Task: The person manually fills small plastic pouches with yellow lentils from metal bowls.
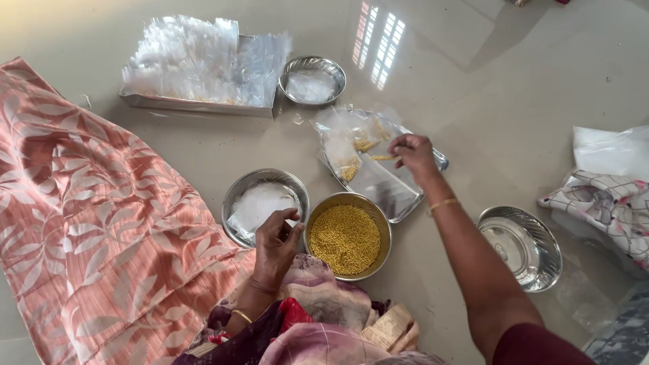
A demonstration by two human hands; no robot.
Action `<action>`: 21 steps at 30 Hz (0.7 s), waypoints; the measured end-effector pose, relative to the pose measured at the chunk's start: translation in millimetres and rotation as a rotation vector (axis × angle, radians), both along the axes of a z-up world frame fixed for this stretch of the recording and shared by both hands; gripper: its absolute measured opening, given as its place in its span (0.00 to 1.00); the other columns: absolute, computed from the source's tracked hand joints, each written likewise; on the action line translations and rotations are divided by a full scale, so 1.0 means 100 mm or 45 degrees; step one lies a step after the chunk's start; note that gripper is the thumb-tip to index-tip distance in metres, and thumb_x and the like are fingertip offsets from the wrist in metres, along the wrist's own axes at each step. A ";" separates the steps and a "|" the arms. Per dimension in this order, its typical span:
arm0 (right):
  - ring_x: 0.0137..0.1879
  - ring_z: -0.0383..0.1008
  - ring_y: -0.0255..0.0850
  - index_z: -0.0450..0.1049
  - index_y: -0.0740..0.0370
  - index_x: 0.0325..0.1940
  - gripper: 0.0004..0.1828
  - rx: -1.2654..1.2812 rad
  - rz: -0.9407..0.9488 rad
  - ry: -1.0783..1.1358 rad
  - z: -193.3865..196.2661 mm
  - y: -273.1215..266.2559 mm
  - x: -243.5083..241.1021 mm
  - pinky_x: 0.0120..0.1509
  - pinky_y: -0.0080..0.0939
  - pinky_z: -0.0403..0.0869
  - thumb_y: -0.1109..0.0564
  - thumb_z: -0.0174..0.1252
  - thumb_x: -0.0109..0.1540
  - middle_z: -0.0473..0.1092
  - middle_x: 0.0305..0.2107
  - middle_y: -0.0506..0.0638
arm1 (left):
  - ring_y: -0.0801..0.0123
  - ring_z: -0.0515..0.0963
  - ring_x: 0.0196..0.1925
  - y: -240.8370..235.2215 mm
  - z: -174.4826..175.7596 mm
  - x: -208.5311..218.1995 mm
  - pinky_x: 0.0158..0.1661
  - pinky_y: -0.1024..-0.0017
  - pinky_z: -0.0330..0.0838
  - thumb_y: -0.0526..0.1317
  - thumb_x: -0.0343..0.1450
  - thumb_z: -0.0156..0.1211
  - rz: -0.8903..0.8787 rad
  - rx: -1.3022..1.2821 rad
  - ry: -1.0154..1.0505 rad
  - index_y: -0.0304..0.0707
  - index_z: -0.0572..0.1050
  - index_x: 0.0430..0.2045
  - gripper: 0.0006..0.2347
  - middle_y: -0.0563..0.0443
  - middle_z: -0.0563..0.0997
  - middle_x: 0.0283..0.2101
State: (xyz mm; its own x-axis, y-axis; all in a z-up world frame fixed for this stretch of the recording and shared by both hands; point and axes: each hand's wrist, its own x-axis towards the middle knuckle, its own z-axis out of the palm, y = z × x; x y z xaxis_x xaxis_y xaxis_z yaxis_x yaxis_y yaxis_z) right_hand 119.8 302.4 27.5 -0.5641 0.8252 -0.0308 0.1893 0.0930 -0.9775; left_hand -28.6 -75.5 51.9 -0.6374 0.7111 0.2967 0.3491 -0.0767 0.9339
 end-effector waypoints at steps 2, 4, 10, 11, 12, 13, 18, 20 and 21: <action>0.37 0.79 0.34 0.77 0.65 0.38 0.07 0.046 0.010 -0.089 -0.18 0.37 -0.09 0.29 0.34 0.76 0.70 0.55 0.63 0.78 0.31 0.50 | 0.80 0.73 0.24 -0.01 0.01 -0.03 0.26 0.78 0.72 0.29 0.68 0.66 0.013 -0.023 0.003 0.31 0.78 0.45 0.12 0.51 0.82 0.39; 0.37 0.78 0.35 0.77 0.65 0.38 0.07 0.043 0.021 -0.162 -0.30 0.62 -0.17 0.29 0.35 0.75 0.69 0.54 0.63 0.77 0.32 0.50 | 0.79 0.74 0.24 0.00 -0.03 -0.05 0.26 0.78 0.72 0.29 0.68 0.66 0.005 -0.036 -0.016 0.31 0.77 0.45 0.12 0.51 0.82 0.39; 0.37 0.79 0.36 0.77 0.65 0.38 0.07 -0.077 -0.040 -0.421 -0.51 0.89 -0.51 0.27 0.37 0.75 0.68 0.53 0.63 0.77 0.32 0.50 | 0.79 0.76 0.25 0.04 -0.09 -0.07 0.27 0.78 0.73 0.29 0.69 0.65 -0.047 -0.068 -0.060 0.31 0.77 0.44 0.11 0.49 0.82 0.39; 0.37 0.78 0.37 0.77 0.66 0.39 0.07 -0.088 -0.040 -0.454 -0.56 0.91 -0.57 0.27 0.37 0.75 0.68 0.53 0.63 0.77 0.32 0.51 | 0.78 0.77 0.26 0.05 -0.09 -0.08 0.27 0.77 0.73 0.29 0.69 0.65 -0.062 -0.069 -0.061 0.31 0.76 0.44 0.11 0.48 0.81 0.39; 0.37 0.78 0.37 0.77 0.66 0.39 0.07 -0.091 -0.034 -0.457 -0.65 0.94 -0.62 0.27 0.37 0.75 0.68 0.53 0.63 0.77 0.32 0.51 | 0.78 0.77 0.26 0.06 -0.10 -0.09 0.27 0.77 0.73 0.29 0.69 0.65 -0.056 -0.072 -0.064 0.31 0.76 0.44 0.11 0.48 0.81 0.39; 0.37 0.78 0.38 0.77 0.67 0.40 0.07 -0.073 0.004 -0.419 -0.74 0.98 -0.67 0.27 0.37 0.75 0.69 0.53 0.62 0.76 0.31 0.52 | 0.77 0.78 0.27 0.07 -0.11 -0.09 0.28 0.77 0.74 0.29 0.70 0.65 -0.069 -0.054 -0.044 0.31 0.76 0.45 0.11 0.48 0.81 0.39; 0.35 0.79 0.39 0.76 0.69 0.43 0.06 -0.077 0.093 -0.323 -1.03 1.00 -0.89 0.29 0.35 0.77 0.68 0.55 0.62 0.76 0.31 0.52 | 0.74 0.81 0.31 0.09 -0.13 -0.12 0.30 0.76 0.76 0.29 0.70 0.64 -0.091 -0.046 -0.008 0.31 0.75 0.45 0.11 0.45 0.81 0.41; 0.37 0.79 0.37 0.76 0.67 0.45 0.09 -0.039 0.065 -0.299 -0.98 0.90 -0.95 0.30 0.34 0.79 0.69 0.57 0.60 0.77 0.34 0.52 | 0.71 0.81 0.33 0.08 -0.15 -0.13 0.32 0.76 0.77 0.28 0.70 0.64 -0.094 -0.035 0.012 0.31 0.75 0.46 0.11 0.44 0.81 0.41; 0.37 0.79 0.37 0.76 0.67 0.45 0.09 -0.041 0.070 -0.301 -0.97 0.86 -0.94 0.30 0.34 0.79 0.69 0.57 0.60 0.77 0.34 0.52 | 0.71 0.81 0.33 0.08 -0.14 -0.13 0.32 0.76 0.77 0.28 0.70 0.64 -0.090 -0.037 0.009 0.31 0.75 0.46 0.11 0.44 0.81 0.41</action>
State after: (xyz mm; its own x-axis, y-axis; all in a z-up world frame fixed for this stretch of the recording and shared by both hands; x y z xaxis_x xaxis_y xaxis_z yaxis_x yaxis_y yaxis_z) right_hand 25.7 388.4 -69.8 -0.5818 0.7901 -0.1929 0.4089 0.0791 -0.9091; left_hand -41.5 -67.6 38.1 -0.5830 0.7629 0.2796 0.3505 -0.0743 0.9336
